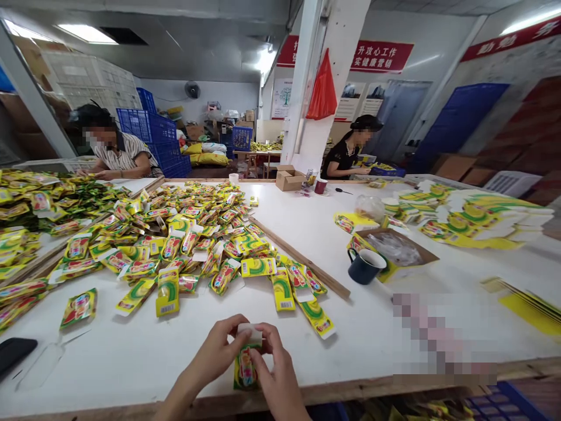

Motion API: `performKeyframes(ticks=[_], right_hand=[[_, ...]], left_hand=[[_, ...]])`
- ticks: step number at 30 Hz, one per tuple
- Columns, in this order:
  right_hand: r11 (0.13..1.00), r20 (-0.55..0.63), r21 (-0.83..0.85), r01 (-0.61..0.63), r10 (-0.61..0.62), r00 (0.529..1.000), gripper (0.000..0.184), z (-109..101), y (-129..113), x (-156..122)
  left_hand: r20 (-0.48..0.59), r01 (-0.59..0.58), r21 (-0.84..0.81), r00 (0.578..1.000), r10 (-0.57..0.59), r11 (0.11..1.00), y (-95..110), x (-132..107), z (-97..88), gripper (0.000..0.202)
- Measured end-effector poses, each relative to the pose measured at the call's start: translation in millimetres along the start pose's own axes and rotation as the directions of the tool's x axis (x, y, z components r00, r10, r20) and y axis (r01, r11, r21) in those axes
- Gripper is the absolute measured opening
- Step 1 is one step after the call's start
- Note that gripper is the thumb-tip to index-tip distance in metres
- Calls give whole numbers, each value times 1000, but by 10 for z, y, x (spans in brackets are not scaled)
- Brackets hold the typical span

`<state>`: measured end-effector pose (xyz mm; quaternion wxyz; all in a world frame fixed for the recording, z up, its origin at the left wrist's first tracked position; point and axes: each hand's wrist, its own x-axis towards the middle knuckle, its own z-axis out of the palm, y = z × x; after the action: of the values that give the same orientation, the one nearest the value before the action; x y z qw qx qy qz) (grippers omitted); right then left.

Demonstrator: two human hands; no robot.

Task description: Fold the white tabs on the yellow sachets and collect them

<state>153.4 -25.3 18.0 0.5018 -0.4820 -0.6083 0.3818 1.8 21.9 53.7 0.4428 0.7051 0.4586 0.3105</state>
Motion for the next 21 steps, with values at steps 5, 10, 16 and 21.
performKeyframes(ticks=[5,10,16,21], right_hand=[[986,-6,144,-86,88,996,24,-13,136,81],[978,-11,174,-113,116,993,18,-6,227,93],[997,-50,51,-51,54,997,18,-1,153,162],[986,-133,150,-68,89,987,22,36,201,189]], left_hand=[[-129,-33,-334,992,-11,942,-211,-97,176,30],[-135,-11,-314,990,-33,949,-380,-177,214,24],[-168,15,-338,983,-77,941,-436,-138,207,22],[-232,-36,-516,968,-99,856,-429,-89,260,31]])
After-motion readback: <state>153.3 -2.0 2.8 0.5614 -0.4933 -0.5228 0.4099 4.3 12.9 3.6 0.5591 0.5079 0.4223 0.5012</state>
